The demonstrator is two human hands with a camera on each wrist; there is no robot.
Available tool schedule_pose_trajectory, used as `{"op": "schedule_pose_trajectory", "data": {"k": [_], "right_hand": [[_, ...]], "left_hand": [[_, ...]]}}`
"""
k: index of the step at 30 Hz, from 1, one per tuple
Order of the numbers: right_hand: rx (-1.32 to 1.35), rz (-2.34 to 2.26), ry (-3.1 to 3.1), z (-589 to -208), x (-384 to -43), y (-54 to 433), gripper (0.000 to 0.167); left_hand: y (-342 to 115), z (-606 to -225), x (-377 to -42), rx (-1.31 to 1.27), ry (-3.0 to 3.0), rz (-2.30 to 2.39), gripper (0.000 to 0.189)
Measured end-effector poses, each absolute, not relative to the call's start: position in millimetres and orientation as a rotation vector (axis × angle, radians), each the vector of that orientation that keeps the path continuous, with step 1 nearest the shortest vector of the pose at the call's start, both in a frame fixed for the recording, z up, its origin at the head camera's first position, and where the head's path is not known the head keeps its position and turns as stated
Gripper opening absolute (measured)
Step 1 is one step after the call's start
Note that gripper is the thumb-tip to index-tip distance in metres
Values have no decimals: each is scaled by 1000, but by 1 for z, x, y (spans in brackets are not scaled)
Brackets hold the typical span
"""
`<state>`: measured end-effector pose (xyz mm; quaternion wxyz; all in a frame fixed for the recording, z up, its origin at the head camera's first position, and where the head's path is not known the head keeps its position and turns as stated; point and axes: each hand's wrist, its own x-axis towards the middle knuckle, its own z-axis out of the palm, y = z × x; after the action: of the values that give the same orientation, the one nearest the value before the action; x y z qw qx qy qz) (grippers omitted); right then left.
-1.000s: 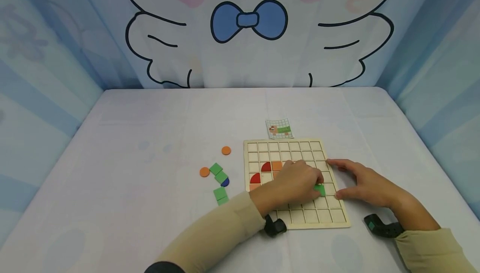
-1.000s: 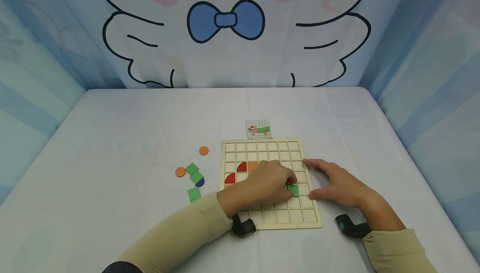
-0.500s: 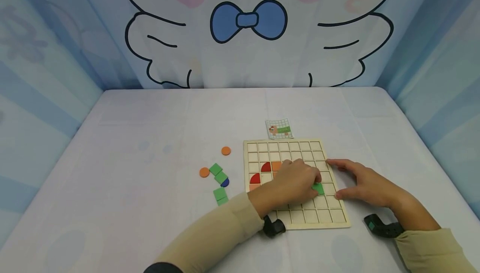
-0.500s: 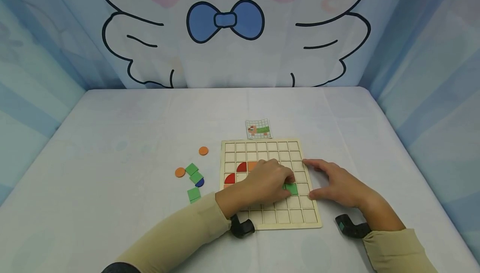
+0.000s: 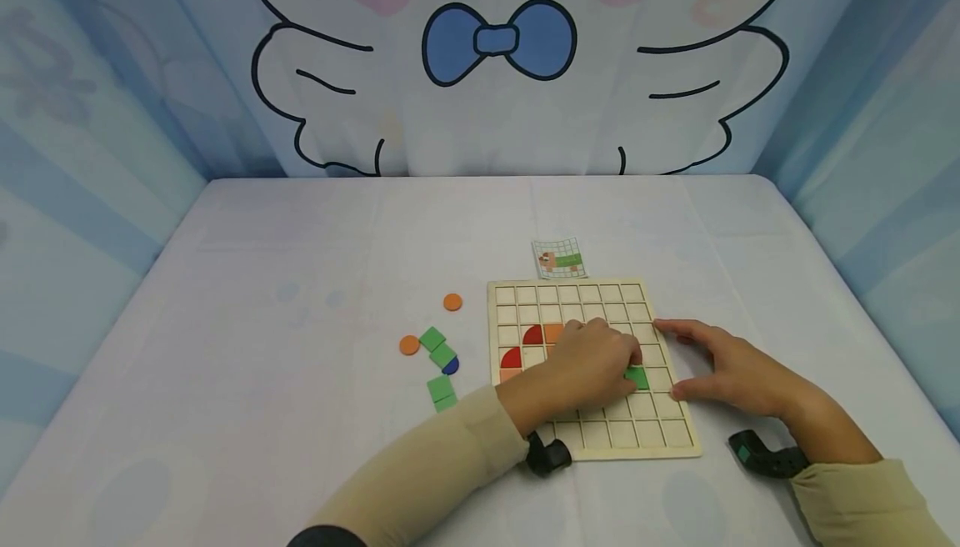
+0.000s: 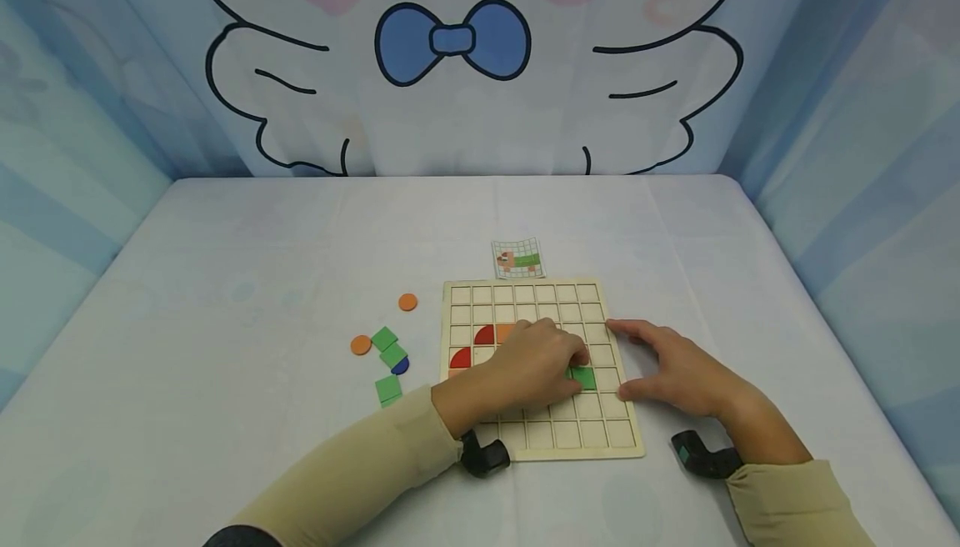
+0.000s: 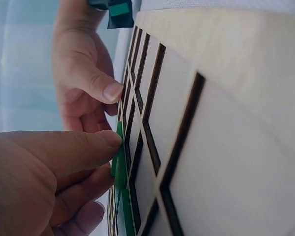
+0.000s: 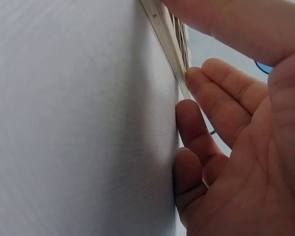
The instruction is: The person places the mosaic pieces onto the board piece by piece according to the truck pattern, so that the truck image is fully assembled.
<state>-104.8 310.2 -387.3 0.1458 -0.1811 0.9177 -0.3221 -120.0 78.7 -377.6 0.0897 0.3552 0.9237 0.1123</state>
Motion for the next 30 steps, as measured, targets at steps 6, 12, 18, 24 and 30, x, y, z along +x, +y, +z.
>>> {"op": "schedule_pose_trajectory", "data": {"k": [6, 12, 18, 24, 30], "right_hand": [[-520, -924, 2644, -387, -105, 310, 84], [-520, -915, 2649, -388, -104, 310, 84], [-524, -929, 2648, -387, -104, 311, 85], [-501, -935, 2650, -389, -104, 310, 86], [-500, -958, 2630, -389, -104, 310, 86]], "left_hand": [[80, -377, -120, 1052, 2744, 303, 23], [78, -375, -119, 1043, 2721, 329, 24], [73, -376, -122, 1066, 2658, 413, 23], [63, -374, -127, 1082, 2597, 455, 37], [47, -367, -133, 1054, 2635, 437, 44]]}}
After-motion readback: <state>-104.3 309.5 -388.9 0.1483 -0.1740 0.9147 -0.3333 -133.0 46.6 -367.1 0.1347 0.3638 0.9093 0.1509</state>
